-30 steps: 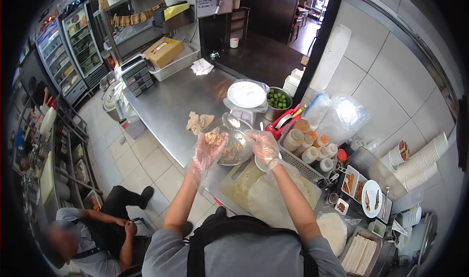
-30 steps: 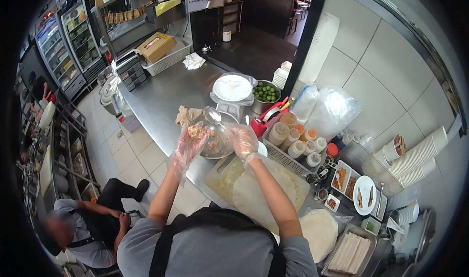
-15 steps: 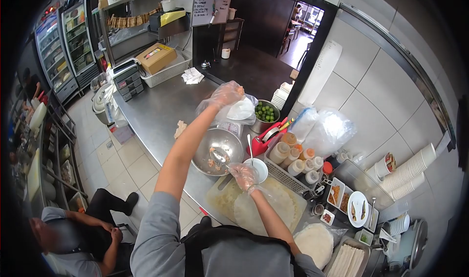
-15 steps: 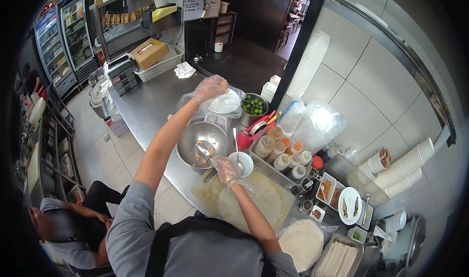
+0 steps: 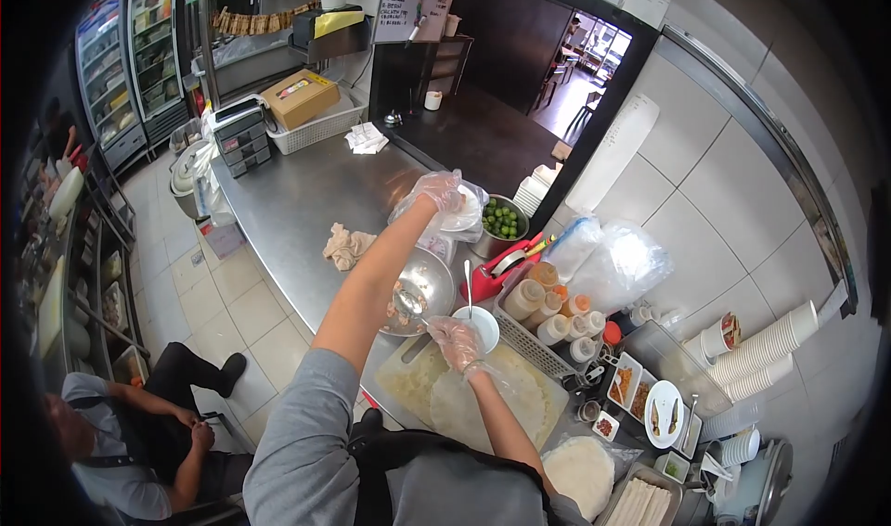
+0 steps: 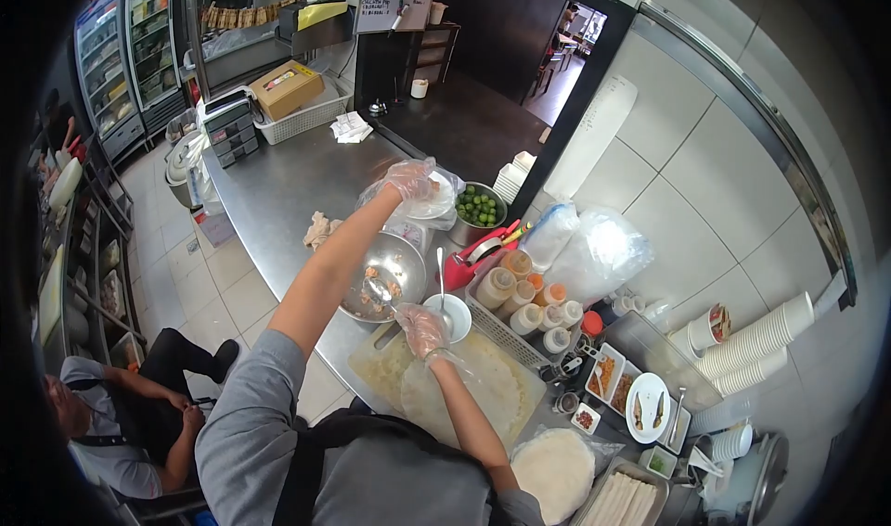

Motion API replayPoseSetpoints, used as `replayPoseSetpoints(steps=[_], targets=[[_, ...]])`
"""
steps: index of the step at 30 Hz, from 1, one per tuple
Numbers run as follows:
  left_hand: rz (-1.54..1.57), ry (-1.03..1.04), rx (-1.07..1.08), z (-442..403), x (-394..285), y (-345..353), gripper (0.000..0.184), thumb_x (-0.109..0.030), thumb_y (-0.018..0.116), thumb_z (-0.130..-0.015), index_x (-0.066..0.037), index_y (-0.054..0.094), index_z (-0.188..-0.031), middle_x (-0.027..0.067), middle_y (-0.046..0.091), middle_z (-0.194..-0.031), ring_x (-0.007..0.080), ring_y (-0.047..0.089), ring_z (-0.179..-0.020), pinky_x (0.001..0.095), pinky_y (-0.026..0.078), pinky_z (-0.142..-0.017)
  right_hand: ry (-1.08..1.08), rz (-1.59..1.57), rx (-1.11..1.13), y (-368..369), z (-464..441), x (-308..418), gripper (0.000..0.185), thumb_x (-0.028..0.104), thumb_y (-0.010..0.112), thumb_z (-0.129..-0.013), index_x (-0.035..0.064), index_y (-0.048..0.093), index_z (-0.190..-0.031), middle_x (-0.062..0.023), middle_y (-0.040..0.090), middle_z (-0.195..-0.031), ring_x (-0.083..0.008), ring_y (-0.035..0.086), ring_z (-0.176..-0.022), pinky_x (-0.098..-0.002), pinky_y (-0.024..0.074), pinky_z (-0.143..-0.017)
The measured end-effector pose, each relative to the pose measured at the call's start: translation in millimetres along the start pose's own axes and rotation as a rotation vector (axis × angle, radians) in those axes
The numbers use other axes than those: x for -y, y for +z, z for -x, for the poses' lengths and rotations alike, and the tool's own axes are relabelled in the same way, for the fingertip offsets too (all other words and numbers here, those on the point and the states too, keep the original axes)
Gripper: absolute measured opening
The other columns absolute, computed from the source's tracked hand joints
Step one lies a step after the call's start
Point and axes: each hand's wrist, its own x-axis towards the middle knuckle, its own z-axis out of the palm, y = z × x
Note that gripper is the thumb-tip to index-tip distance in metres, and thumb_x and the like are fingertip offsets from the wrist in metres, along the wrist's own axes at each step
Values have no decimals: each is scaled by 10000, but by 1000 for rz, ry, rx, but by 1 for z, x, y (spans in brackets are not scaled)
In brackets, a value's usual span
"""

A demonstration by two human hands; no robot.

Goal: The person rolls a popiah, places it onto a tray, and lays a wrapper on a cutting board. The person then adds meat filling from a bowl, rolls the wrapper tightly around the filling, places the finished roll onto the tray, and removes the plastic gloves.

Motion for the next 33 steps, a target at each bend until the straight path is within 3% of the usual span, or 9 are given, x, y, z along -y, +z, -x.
replayPoseSetpoints(steps=[3, 7, 10, 15, 20, 24, 25, 28, 33], targets=[[11, 24, -1, 16, -15, -36, 786, -512, 630, -700, -67, 414, -1311, 176, 626, -1072, 336, 602, -1002, 421, 482, -846, 2, 25, 4, 4, -2, -5, 204, 244, 599, -844, 80, 664, -945, -141, 653, -914, -305, 623, -855, -395, 474, -746], [145, 48, -125, 39, -33, -79, 849, -520, 635, -705, -31, 386, -1352, 179, 627, -1064, 334, 587, -1015, 393, 451, -905, 122, 28, 70, -6, -4, 2, 247, 294, 620, -823, 72, 688, -905, -141, 667, -890, -297, 640, -816, -393, 485, -725], [368, 76, -223, 56, -36, -91, 800, -529, 668, -695, -77, 433, -1312, 166, 591, -1163, 325, 553, -1097, 387, 429, -939, 69, 107, 48, -7, -12, -16, 262, 321, 619, -799, 71, 686, -840, -149, 656, -831, -316, 630, -762, -407, 479, -692], [521, 300, -670, 134, -7, -55, 351, -214, 612, -854, -101, 555, -1181, 117, 594, -1165, 294, 525, -1127, 402, 404, -955, -52, 224, -143, -7, -19, -48, 238, 275, 561, -829, 55, 647, -801, -185, 637, -839, -388, 598, -790, -455, 458, -683], [563, 69, -575, 221, 47, 22, 302, -173, 580, -852, -96, 572, -1143, 143, 602, -1132, 317, 552, -1073, 403, 427, -928, -81, 211, -180, 8, -28, -39, 168, 177, 530, -817, 59, 649, -825, -182, 637, -838, -376, 604, -788, -466, 476, -721], [667, -83, -562, 260, 59, 65, 228, -133, 574, -857, -80, 603, -1077, 145, 627, -1066, 338, 585, -993, 410, 458, -874, -50, 703, 69, 18, -48, -8, 194, 132, 495, -808, 44, 664, -840, -208, 640, -907, -364, 624, -874, -449, 497, -753], [666, -89, -583, 262, 61, 77, 218, -122, 578, -854, -78, 608, -1065, 144, 629, -1061, 340, 587, -983, 412, 462, -860, -52, 574, -73, 30, -52, -14, 204, 142, 491, -810, 71, 683, -807, -169, 656, -842, -363, 631, -780, -468, 487, -717], [659, -87, -665, 264, 66, 89, 208, -89, 587, -842, -74, 615, -1048, 147, 632, -1041, 346, 594, -950, 418, 472, -819, -70, 619, 150, 31, -53, 1, 204, 98, 489, -794, 21, 661, -871, -226, 633, -955, -368, 620, -925, -460, 492, -787], [657, -156, -744, 266, 54, 89, 258, -46, 577, -826, -79, 597, -1081, 160, 626, -1018, 358, 585, -928, 425, 465, -805, -70, 504, 238, 38, -48, 8, 212, 184, 517, -808, 80, 682, -891, -170, 647, -973, -348, 619, -915, -433, 494, -784]])
